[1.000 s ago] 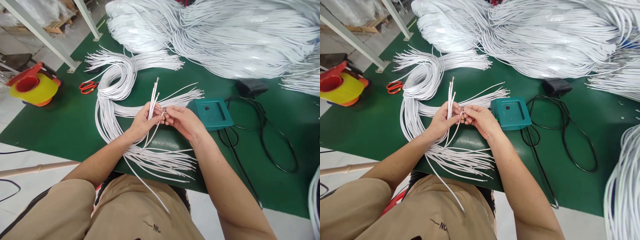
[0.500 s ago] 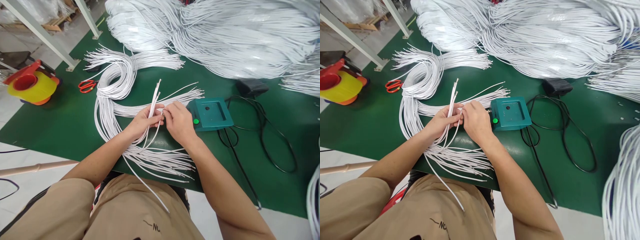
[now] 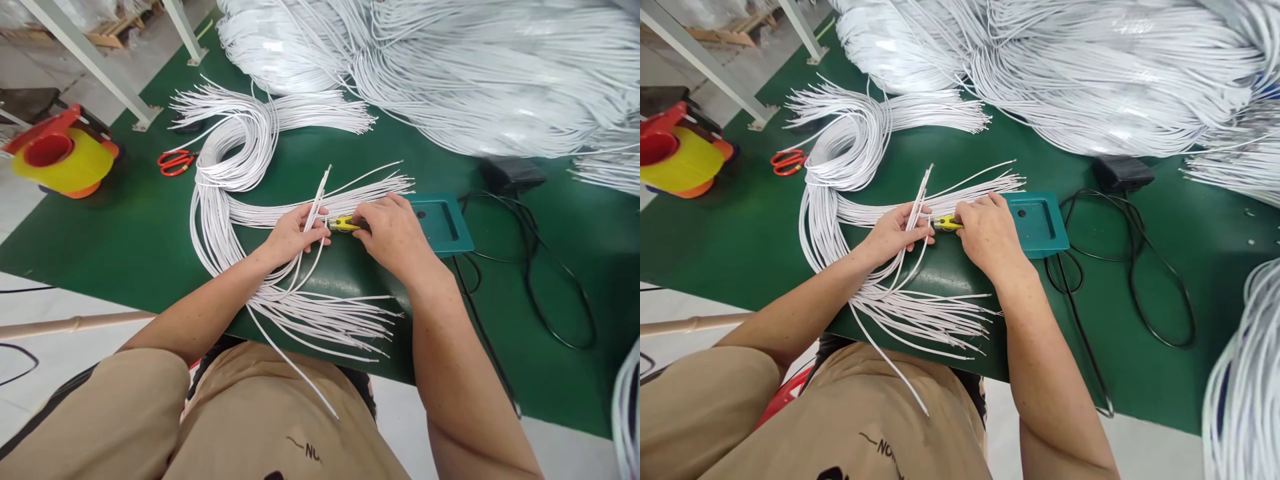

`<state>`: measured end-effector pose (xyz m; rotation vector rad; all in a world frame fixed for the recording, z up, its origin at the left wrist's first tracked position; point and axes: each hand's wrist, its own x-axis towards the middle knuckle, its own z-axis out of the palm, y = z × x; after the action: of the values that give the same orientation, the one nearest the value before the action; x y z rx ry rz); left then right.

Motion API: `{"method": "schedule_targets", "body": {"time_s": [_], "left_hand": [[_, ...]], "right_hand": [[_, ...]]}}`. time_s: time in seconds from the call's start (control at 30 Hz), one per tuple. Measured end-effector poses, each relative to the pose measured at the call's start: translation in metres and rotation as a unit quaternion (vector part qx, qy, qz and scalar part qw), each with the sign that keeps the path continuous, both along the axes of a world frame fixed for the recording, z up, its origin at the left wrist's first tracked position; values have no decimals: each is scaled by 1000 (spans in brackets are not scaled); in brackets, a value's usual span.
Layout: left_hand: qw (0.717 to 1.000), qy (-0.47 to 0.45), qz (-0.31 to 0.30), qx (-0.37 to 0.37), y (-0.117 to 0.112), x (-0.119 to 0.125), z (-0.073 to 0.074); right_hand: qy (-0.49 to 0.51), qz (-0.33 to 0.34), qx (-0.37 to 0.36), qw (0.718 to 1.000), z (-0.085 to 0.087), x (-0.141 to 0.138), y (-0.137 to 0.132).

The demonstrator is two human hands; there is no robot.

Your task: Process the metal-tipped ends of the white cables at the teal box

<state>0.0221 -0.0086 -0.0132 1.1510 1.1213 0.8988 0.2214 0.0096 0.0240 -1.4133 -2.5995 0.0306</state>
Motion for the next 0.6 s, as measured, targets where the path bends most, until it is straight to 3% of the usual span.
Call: {"method": "schedule_targets", "body": {"time_s": [0.27, 0.4, 0.53, 0.6], "left_hand": [[997, 80, 19, 10, 2, 4, -6], [997, 77, 13, 9, 3, 6, -9], [999, 39, 3, -1, 5, 4, -9], [999, 30, 1, -12, 6, 2, -8]], "right_hand": [[-6, -12, 21, 1000, -3, -4, 4], [0, -15, 35, 999, -3, 0, 1], [20, -120, 128, 984, -9, 11, -1], [14, -153, 129, 980, -13, 15, -1]]}}
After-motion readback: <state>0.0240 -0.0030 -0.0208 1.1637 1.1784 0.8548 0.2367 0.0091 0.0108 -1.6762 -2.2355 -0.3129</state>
